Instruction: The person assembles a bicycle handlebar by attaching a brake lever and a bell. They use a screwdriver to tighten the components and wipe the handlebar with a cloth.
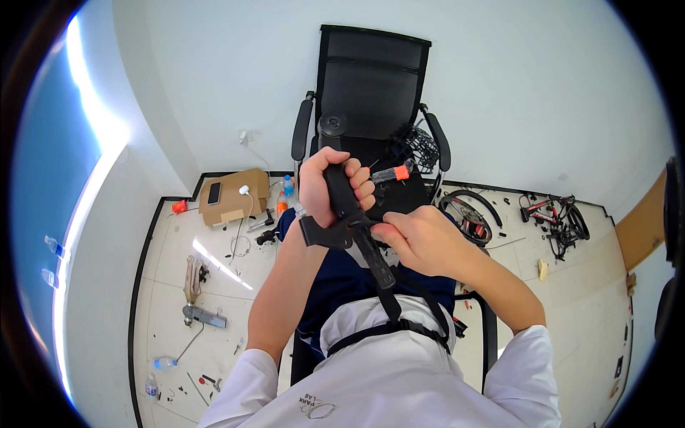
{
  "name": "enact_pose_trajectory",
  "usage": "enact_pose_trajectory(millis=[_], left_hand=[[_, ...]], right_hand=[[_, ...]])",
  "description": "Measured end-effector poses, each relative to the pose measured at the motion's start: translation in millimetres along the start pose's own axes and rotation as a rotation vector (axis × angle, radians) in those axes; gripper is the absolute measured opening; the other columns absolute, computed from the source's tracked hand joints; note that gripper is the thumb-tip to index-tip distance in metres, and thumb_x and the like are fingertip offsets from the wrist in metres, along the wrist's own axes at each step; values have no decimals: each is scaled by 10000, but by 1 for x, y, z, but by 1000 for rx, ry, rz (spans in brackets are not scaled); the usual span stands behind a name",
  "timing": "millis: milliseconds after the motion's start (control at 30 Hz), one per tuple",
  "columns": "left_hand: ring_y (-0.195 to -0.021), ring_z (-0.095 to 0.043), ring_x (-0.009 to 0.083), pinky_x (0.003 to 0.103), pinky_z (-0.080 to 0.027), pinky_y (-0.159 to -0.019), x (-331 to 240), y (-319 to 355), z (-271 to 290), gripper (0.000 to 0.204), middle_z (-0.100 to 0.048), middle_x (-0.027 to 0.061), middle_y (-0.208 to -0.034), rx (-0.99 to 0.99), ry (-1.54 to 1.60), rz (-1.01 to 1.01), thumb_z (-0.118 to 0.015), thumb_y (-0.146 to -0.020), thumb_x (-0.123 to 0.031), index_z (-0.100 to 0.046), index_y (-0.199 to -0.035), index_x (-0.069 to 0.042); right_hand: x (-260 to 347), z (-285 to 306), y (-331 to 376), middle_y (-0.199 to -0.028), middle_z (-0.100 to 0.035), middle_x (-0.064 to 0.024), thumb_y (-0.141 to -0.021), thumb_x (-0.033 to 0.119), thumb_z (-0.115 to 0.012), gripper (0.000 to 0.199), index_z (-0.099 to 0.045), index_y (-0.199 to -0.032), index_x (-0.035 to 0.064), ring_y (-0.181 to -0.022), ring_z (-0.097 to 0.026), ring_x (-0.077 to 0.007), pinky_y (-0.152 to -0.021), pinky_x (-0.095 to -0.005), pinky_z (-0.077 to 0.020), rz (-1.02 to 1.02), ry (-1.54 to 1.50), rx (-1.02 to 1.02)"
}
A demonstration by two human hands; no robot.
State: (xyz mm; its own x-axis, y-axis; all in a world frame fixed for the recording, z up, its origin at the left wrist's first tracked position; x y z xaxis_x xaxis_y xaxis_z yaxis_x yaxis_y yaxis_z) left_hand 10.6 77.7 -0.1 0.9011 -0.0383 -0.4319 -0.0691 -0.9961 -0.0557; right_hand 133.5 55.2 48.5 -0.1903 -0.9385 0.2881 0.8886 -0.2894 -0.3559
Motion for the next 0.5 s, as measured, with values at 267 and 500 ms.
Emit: enact_pose_trajectory(millis=[267, 500], left_hand=[[-491, -372, 143, 288, -351, -460, -9, 0, 13, 274, -367, 9, -566, -122, -41, -143, -491, -850, -249, -402, -634, -107], [-514, -462, 139, 288, -413, -485, -52, 11, 38, 221, -446, 41, -605, -501, -315, -629, -531, -853, -197, -450, -686, -78]], right_hand=[[0, -1, -1, -508, -516, -180, -973, 284, -536, 409, -562, -669, 12, -468, -532, -372, -464, -424, -412, -105, -97, -77], [-38, -39, -11, -567, -507, -230, -1019, 277, -441, 464, -569, -707, -43, -521, -505, -391, -520, -423, -411, -259, -392, -154]])
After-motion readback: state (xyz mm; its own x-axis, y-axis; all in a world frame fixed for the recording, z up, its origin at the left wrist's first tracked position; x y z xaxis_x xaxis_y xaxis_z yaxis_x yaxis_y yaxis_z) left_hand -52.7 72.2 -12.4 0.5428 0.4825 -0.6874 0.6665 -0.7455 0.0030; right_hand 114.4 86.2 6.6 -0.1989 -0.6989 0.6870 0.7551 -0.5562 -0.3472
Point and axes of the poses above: each hand's wrist, its own y-axis away from the middle knuckle, its own z-axis out of the back of the hand, x = y × z, the point moved 7 cm from there along -y, towards the middle knuckle
